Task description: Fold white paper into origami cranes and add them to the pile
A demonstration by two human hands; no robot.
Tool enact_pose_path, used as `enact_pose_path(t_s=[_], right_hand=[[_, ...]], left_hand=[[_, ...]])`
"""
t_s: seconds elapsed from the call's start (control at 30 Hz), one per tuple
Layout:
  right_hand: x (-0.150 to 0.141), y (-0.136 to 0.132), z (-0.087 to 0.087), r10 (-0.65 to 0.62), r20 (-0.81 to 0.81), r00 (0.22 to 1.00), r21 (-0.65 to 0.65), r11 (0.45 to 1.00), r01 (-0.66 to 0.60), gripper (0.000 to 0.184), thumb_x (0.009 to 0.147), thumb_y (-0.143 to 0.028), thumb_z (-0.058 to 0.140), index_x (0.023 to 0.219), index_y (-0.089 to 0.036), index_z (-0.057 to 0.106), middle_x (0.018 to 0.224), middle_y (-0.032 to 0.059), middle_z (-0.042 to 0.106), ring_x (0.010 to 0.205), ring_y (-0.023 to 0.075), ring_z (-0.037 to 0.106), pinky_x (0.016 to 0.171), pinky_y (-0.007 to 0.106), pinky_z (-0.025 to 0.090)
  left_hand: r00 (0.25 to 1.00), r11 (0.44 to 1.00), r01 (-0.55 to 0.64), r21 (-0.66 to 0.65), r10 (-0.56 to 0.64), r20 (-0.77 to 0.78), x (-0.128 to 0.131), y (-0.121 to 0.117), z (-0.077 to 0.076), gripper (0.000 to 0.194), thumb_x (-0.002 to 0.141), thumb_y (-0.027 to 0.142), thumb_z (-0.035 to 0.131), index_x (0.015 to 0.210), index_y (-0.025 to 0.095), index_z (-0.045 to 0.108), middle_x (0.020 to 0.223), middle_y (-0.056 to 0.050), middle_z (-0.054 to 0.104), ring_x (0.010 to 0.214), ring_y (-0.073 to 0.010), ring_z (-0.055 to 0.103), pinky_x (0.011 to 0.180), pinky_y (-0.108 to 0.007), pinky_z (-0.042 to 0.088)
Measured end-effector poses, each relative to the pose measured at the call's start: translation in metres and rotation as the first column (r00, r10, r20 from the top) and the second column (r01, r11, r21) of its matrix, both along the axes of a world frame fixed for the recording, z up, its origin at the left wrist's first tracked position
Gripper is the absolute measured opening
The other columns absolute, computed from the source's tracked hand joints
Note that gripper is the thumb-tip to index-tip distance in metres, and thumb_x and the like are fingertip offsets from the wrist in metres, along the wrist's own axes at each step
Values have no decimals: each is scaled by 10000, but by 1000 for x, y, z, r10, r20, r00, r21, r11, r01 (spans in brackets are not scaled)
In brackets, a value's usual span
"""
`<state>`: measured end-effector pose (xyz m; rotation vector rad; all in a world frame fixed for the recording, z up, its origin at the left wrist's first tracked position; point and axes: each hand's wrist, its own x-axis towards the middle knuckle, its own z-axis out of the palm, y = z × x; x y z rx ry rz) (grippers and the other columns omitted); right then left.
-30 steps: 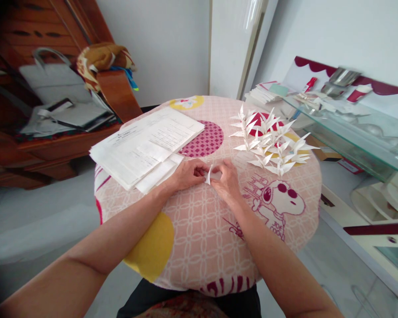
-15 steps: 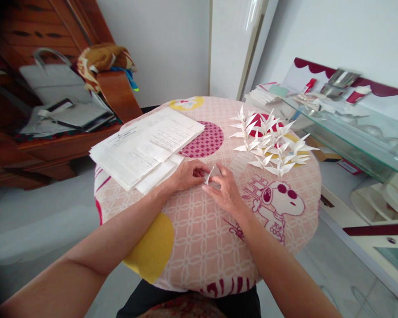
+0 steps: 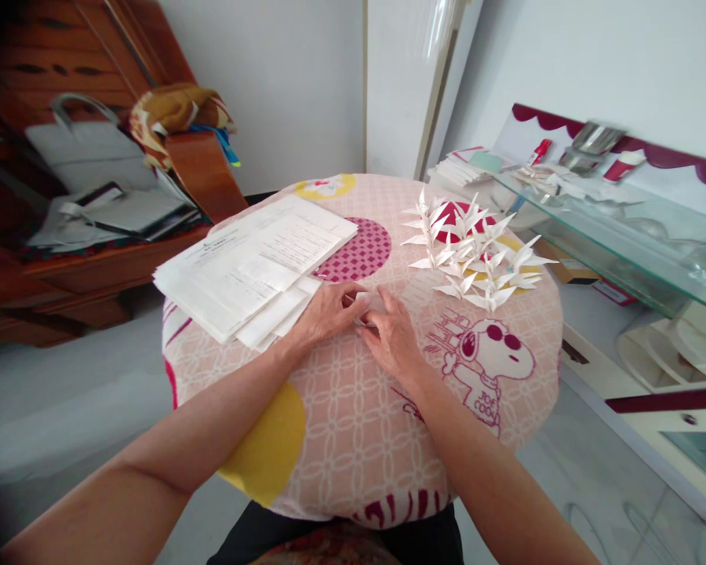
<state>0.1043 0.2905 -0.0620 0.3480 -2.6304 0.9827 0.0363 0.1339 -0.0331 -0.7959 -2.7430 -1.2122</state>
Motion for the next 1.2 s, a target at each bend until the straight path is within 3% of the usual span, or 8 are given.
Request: enact_pose_path(t_s=[0.2,0.33,0.43,0.57,0.87,1.2], right_hand=[[-3,4,5,-63,30,998,-131,989,67,47,772,-270,758,796,-229,762,1306,96,652,1229,303,593,1055,456,461],[-8,6,8,-43,41,998,-231,972,52,293,917,-377,556,781,-210,755,1069,80,739,1017,252,682,887,370,531],[-15,8,7,-89,47,995,-262,960,98,287,906,-332,521,806,-212,762,897,45,761,871,232,698,817,352,538],[-23,8,6,-159,61,985,-235,957,169,199,805,-249,589,814,-212,784,898,51,782,836,245,708,825,373,538],[-26,6,4,-103,38,994,-263,959,110,277,805,-174,538,922,-190,789,962,74,796,877,237,729,852,368,549],[-26,7,3,-79,-43,996,-305,950,62,302,801,-119,504,968,-174,750,970,77,789,901,224,739,828,343,557]], left_hand=[[998,998,-64,5,64,-3,-5,-2,-4,318,792,201,554,1012,148,777,728,-18,714,602,-133,581,610,-236,443],[996,996,-83,29,82,38,-4,-2,-1,344,745,159,562,1006,151,786,755,-24,735,617,-143,600,621,-237,453],[991,993,-117,25,115,67,-5,0,1,343,724,137,577,989,155,793,772,-25,743,628,-144,610,642,-237,469],[983,988,-153,-5,152,98,-10,3,0,338,717,142,602,993,150,796,731,-20,724,622,-149,612,649,-241,491],[981,983,-174,-53,178,72,-11,5,0,357,717,112,590,1008,143,792,926,-60,777,780,-197,689,858,-298,545],[980,982,-183,-41,186,77,-10,5,-1,388,705,87,588,1035,146,783,987,-59,777,821,-198,695,890,-300,538]])
